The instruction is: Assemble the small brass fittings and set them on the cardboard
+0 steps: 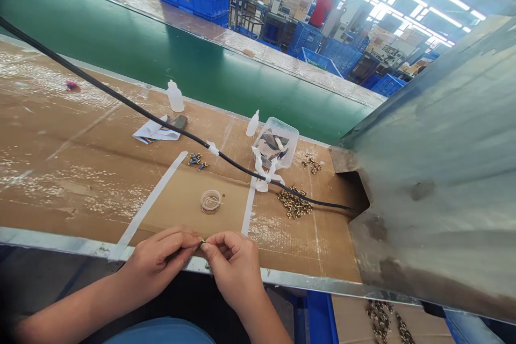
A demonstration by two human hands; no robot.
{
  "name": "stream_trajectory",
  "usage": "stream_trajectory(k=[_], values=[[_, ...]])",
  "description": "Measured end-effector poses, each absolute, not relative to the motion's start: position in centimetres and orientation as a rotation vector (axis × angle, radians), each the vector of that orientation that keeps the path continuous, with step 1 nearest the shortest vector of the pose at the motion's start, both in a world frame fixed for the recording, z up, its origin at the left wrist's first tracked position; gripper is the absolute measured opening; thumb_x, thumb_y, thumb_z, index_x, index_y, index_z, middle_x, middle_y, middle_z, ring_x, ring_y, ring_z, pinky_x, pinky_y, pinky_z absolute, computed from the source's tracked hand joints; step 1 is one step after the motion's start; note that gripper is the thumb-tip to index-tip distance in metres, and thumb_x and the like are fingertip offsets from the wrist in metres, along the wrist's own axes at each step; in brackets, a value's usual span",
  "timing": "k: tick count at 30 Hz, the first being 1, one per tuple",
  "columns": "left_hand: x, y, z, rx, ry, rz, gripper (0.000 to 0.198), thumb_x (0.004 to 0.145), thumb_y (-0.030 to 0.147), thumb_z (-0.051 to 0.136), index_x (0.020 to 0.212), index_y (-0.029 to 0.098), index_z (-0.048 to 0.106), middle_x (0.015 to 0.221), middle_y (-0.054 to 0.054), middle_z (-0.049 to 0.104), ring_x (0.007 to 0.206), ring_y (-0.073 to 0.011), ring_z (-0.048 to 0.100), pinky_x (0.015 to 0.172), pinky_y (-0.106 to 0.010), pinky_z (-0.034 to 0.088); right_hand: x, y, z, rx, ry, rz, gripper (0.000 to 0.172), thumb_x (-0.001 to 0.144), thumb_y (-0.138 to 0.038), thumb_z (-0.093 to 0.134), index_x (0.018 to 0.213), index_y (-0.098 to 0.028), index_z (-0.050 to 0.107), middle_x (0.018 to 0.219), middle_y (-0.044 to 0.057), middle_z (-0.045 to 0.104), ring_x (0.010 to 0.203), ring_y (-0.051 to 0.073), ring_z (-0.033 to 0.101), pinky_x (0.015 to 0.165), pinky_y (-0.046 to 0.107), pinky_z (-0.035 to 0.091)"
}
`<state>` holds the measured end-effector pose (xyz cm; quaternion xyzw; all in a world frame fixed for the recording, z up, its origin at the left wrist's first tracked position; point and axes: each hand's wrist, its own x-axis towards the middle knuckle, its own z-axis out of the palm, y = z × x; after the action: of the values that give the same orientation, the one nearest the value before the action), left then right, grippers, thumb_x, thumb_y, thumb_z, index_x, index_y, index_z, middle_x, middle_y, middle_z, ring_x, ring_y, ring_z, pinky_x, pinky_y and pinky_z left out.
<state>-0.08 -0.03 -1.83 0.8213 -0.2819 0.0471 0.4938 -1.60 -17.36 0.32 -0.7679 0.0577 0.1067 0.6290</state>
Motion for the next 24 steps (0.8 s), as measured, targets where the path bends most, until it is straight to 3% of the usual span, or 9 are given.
stream_trajectory(k=[4,9,16,24], values=[[0.35,-0.03,-1.48,1.982,-0.609,0.024,0.016,0.087,0.012,0.049,0.090,0.017,0.064,0.079,-0.002,0.068,0.072,-0.0121,0.064,0.066,-0.021,0.050,-1.18,-17.58,0.45,-1.630,0.151,0.325,0.021,0.077,-0.033,0.065,0.072,-0.012,0.065,0.058,0.001,0.060,0.052,0.010,0.050,0.049,0.020,0.037],[0.58,0.06,-1.22,1.882,-0.424,-0.188,0.020,0.085,0.018,0.052,0.102,0.015,0.063,0.085,-0.005,0.071,0.075,-0.0150,0.067,0.069,-0.025,0.056,-1.27,-17.52,0.30,-1.572,0.184,0.300,0.026,0.076,-0.038,0.069,0.074,-0.013,0.065,0.061,0.001,0.062,0.056,0.011,0.056,0.051,0.019,0.041],[0.57,0.24,-1.29,1.732,-0.313,-0.330,0.018,0.084,0.022,0.057,0.098,0.014,0.065,0.085,-0.006,0.073,0.078,-0.0177,0.069,0.073,-0.028,0.057,-1.43,-17.43,0.17,-1.549,0.205,0.274,0.028,0.075,-0.041,0.071,0.075,-0.014,0.065,0.065,0.002,0.064,0.059,0.012,0.058,0.054,0.021,0.044],[0.64,0.10,-0.94,1.938,-0.419,-0.182,0.016,0.086,0.019,0.052,0.091,0.018,0.067,0.071,0.000,0.069,0.063,-0.0119,0.064,0.057,-0.019,0.051,-1.46,-17.48,0.19,-1.590,0.168,0.269,0.026,0.077,-0.039,0.068,0.075,-0.013,0.065,0.063,0.001,0.062,0.056,0.011,0.055,0.050,0.019,0.041]])
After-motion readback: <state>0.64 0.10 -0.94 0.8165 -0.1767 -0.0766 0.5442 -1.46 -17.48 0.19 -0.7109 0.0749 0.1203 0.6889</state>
